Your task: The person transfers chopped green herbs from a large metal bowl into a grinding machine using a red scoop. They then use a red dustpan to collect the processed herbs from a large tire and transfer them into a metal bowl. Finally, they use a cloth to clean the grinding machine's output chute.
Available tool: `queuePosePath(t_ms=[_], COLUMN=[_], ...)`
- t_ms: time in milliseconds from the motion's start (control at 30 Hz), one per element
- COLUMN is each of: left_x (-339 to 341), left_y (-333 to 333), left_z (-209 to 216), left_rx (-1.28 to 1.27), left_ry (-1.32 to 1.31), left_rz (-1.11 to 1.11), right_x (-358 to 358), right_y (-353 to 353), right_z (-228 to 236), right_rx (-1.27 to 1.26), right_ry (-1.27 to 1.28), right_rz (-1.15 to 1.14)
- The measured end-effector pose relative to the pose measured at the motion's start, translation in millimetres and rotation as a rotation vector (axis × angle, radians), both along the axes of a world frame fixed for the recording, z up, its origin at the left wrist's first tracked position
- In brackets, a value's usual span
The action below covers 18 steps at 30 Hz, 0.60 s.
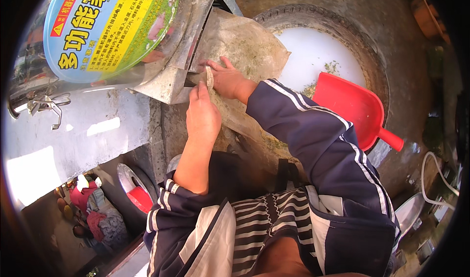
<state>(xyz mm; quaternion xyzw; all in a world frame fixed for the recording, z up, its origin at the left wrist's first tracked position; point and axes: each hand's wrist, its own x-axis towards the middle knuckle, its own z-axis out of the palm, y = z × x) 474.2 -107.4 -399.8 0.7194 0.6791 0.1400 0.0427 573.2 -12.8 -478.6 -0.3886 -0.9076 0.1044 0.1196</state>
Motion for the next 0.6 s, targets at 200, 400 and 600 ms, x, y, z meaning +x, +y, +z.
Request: queuePosePath(t_ms=[200,400,600], left_x=[-6,-5,-10], left_y=[4,1,3], left_z=[7,14,15], left_rx=[0.205,0.347,0.432], left_ry=[-0.093,-0.24,-0.102], left_rz=[-0.035,-0.057,-0.055], right_x=[-8,20,82], right_y=[0,-2,61], right_z=[-1,-9,11], right_rx=[0.025,0.066,0.079], right_ry=[0.014,0.37,0.834], right_rz=[-0.046,-0.093,-0.65])
